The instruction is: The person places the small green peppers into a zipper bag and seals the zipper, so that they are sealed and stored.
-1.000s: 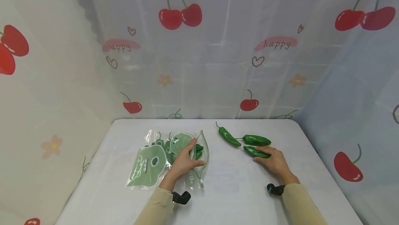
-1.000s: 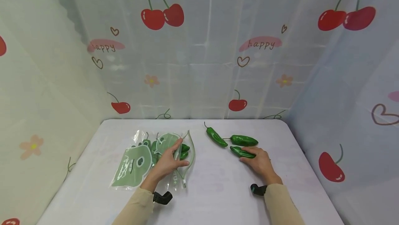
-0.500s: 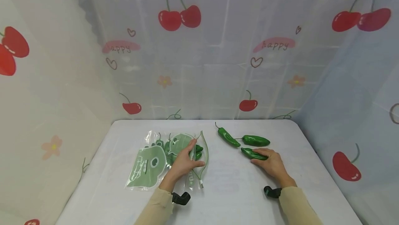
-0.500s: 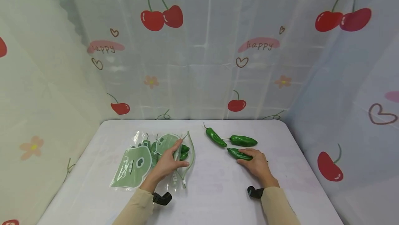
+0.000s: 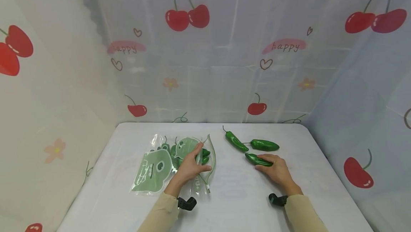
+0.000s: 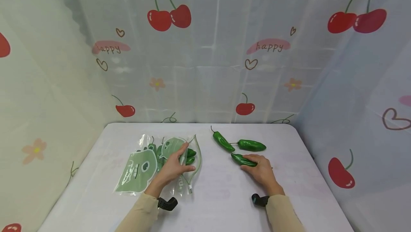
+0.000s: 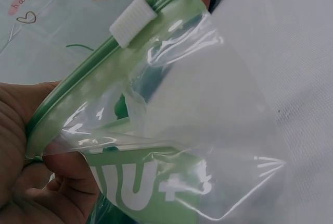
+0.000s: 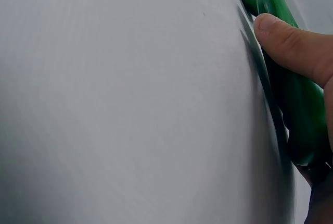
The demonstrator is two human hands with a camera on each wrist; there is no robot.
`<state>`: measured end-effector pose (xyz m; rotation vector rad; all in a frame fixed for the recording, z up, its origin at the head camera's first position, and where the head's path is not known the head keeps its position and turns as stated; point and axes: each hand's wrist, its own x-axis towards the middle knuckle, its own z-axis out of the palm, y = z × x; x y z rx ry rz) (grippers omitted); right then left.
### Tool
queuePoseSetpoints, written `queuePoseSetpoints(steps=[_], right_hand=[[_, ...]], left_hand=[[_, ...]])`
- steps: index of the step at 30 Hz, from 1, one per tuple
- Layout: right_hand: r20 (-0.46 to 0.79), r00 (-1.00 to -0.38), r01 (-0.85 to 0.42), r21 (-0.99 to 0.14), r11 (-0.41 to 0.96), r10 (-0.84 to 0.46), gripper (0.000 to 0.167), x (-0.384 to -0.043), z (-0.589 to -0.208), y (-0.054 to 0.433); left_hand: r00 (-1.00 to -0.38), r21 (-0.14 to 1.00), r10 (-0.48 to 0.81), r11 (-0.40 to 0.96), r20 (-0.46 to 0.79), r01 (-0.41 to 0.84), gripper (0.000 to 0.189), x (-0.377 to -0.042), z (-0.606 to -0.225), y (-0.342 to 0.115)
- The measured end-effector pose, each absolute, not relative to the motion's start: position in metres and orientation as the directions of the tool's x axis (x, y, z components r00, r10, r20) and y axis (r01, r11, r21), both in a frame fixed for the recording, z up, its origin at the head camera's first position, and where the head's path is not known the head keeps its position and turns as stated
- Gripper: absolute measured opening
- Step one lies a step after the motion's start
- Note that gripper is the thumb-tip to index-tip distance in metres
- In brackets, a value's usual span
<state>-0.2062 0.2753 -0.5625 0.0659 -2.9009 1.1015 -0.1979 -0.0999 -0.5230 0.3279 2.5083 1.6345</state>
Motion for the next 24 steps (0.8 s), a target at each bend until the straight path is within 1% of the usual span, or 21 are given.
queuePoseSetpoints(steps=[8, 19, 24], right_hand=[[0.103, -0.995, -0.077, -0.684, 0.725, -0.008, 0.050, -0.206, -0.562, 0.263], [0.061, -0.998, -0.053, -0.686, 0.725, -0.016, 0.054, -0.204, -0.556, 0.251], [0.061, -0.997, -0.078, -0.705, 0.705, -0.049, 0.054, -0.205, -0.554, 0.247]], left_hand=[[-0.968, 0.915, 0.249, 0.388, 0.015, 0.114, 0.104, -0.200, -0.524, -0.102], [-0.971, 0.915, 0.241, 0.392, 0.001, 0.098, 0.103, -0.199, -0.523, -0.101], [-0.971, 0.919, 0.239, 0.382, 0.004, 0.097, 0.102, -0.198, -0.522, -0.101]])
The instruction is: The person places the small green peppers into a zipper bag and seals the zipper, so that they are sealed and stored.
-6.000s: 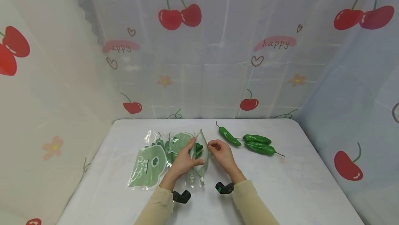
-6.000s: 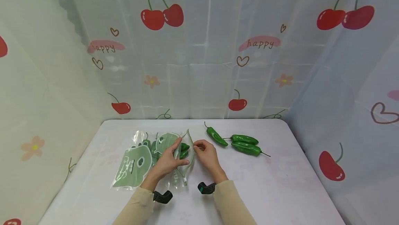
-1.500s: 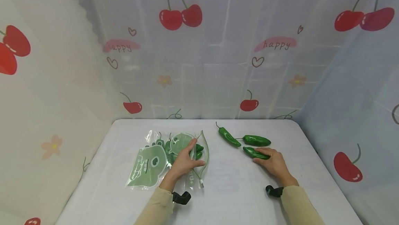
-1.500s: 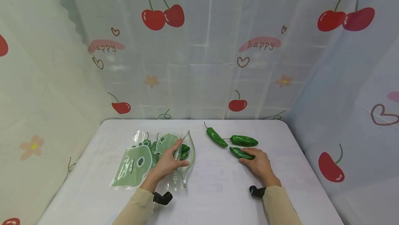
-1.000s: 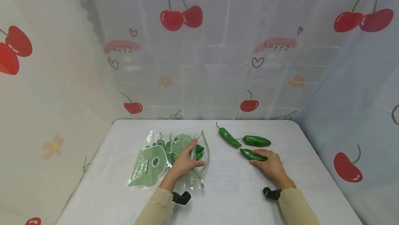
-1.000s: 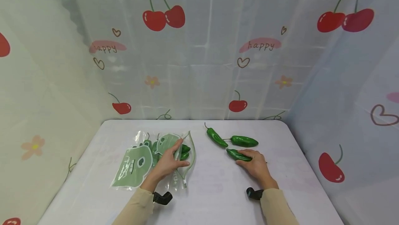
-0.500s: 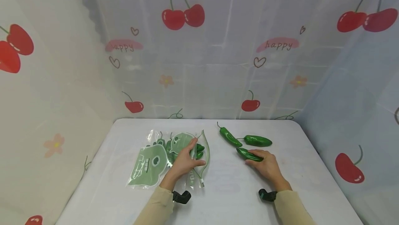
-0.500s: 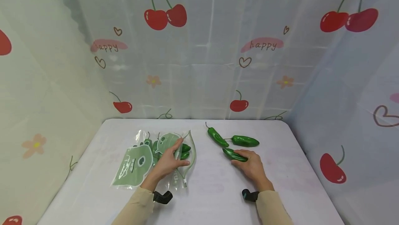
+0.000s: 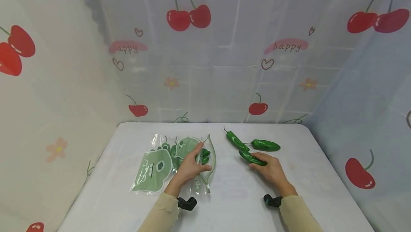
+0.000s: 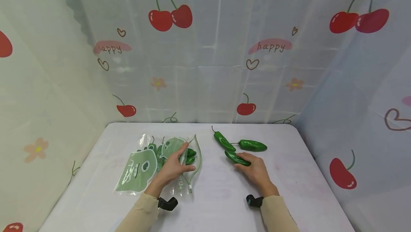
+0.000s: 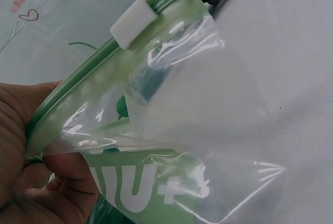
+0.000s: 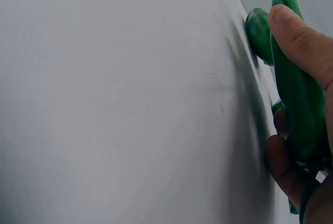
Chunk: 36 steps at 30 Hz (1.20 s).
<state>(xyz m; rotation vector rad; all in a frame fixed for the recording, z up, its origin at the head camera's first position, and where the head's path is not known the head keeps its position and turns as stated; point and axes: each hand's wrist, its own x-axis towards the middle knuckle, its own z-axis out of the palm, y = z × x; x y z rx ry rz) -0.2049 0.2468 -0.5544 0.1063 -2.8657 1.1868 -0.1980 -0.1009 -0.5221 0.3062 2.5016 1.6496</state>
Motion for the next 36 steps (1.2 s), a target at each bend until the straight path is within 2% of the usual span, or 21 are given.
queuePoseSetpoints(steps=[8, 15, 36], right_hand=[[0.091, -0.988, -0.155, -0.681, 0.716, -0.127, 0.049, -0.207, -0.550, 0.237], [0.041, -0.987, -0.142, -0.665, 0.734, -0.153, 0.050, -0.208, -0.541, 0.228], [0.066, -0.964, -0.227, -0.705, 0.672, -0.257, 0.051, -0.213, -0.517, 0.198]], left_hand=[[-0.971, 0.918, 0.240, 0.386, -0.006, 0.090, 0.102, -0.198, -0.522, -0.100], [-0.971, 0.917, 0.241, 0.386, 0.005, 0.101, 0.102, -0.199, -0.522, -0.101], [-0.971, 0.915, 0.240, 0.390, 0.005, 0.102, 0.102, -0.198, -0.523, -0.101]])
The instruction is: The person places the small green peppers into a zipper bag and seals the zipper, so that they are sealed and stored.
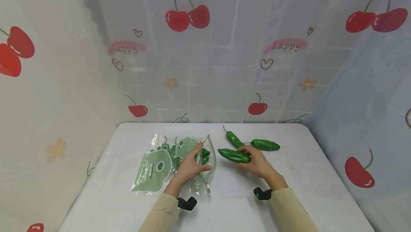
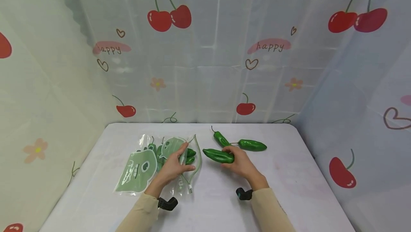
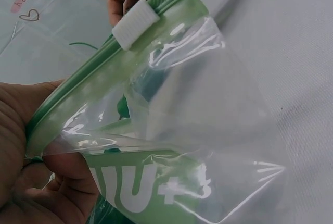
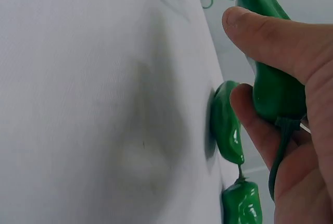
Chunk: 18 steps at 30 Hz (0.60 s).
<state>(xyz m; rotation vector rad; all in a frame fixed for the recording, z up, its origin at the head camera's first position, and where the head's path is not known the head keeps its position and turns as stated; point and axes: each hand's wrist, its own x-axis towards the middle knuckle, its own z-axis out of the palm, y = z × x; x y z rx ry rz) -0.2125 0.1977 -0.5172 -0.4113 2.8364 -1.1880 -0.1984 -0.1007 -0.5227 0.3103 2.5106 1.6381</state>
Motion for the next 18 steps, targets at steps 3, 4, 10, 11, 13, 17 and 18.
queuePoseSetpoints(steps=[3, 4, 10, 11, 13, 17, 18], right_hand=[[0.067, -0.965, -0.227, -0.702, 0.675, -0.254, 0.051, -0.213, -0.515, 0.192], [0.067, -0.966, -0.225, -0.702, 0.676, -0.251, 0.051, -0.214, -0.514, 0.190], [0.084, -0.966, -0.235, -0.674, 0.701, -0.243, 0.053, -0.214, -0.513, 0.181], [0.086, -0.966, -0.237, -0.669, 0.705, -0.243, 0.053, -0.214, -0.513, 0.180], [0.093, -0.965, -0.243, -0.665, 0.706, -0.244, 0.052, -0.214, -0.513, 0.178], [0.080, -0.969, -0.227, -0.670, 0.707, -0.235, 0.052, -0.215, -0.514, 0.173], [0.077, -0.970, -0.223, -0.666, 0.712, -0.232, 0.052, -0.216, -0.515, 0.173]], left_hand=[[-0.971, 0.914, 0.241, 0.393, 0.004, 0.101, 0.102, -0.198, -0.523, -0.101], [-0.971, 0.914, 0.241, 0.393, 0.003, 0.100, 0.102, -0.198, -0.523, -0.101], [-0.971, 0.914, 0.238, 0.393, 0.001, 0.097, 0.102, -0.198, -0.522, -0.102], [-0.971, 0.916, 0.238, 0.390, 0.000, 0.096, 0.102, -0.198, -0.522, -0.102], [-0.972, 0.917, 0.237, 0.388, -0.002, 0.093, 0.102, -0.198, -0.521, -0.102], [-0.972, 0.921, 0.236, 0.381, -0.007, 0.086, 0.102, -0.197, -0.520, -0.102], [-0.972, 0.920, 0.234, 0.382, -0.007, 0.085, 0.102, -0.197, -0.520, -0.102]])
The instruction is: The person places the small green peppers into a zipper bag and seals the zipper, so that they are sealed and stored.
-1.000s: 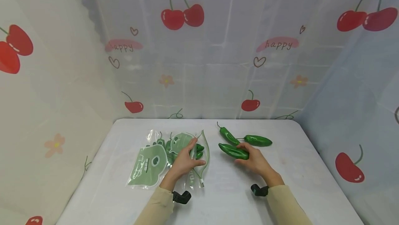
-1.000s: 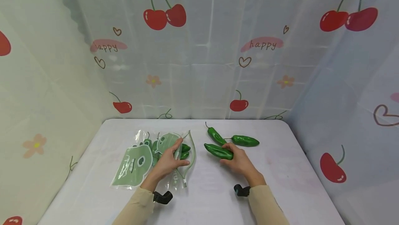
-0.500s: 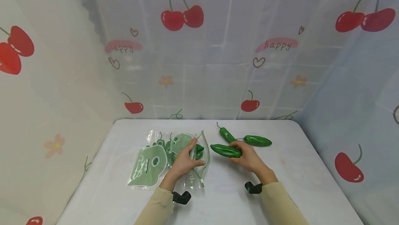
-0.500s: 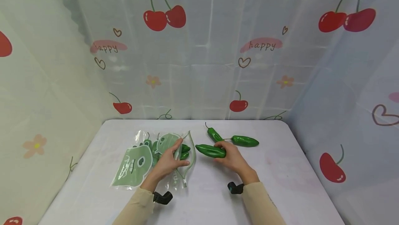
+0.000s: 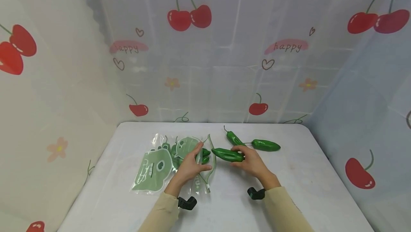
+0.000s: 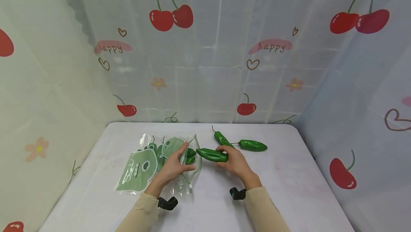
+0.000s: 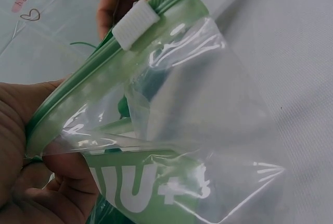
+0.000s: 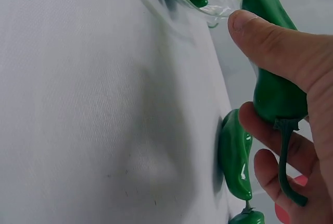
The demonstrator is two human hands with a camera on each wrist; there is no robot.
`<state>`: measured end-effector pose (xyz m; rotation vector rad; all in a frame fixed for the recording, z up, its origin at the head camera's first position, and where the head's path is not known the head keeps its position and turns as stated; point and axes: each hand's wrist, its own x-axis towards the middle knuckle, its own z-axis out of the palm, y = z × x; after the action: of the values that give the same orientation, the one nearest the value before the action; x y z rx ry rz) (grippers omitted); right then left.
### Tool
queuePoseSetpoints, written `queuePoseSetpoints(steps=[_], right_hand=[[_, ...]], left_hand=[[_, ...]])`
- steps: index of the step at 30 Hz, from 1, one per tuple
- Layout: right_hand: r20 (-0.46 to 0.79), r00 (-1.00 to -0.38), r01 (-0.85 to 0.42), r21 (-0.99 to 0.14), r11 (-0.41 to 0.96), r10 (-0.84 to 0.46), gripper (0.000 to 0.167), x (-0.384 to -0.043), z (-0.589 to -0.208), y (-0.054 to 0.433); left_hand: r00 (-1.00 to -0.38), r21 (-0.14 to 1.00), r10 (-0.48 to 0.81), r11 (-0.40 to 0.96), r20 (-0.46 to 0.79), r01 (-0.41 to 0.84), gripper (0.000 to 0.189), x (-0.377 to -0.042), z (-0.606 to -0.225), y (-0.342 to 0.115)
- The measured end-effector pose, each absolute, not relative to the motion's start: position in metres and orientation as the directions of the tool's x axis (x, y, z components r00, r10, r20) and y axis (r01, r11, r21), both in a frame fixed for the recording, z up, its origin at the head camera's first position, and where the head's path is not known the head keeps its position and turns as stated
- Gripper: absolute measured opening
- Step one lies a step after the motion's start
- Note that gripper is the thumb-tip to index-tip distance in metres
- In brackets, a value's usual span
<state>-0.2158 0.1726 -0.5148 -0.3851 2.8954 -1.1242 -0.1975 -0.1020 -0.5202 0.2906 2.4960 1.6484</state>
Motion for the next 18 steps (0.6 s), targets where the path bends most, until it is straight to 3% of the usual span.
queuePoseSetpoints(steps=[18], right_hand=[[0.081, -0.959, -0.251, -0.688, 0.681, -0.271, 0.054, -0.217, -0.524, 0.158]], left_hand=[[-0.971, 0.923, 0.238, 0.371, 0.006, 0.097, 0.102, -0.197, -0.521, -0.103]])
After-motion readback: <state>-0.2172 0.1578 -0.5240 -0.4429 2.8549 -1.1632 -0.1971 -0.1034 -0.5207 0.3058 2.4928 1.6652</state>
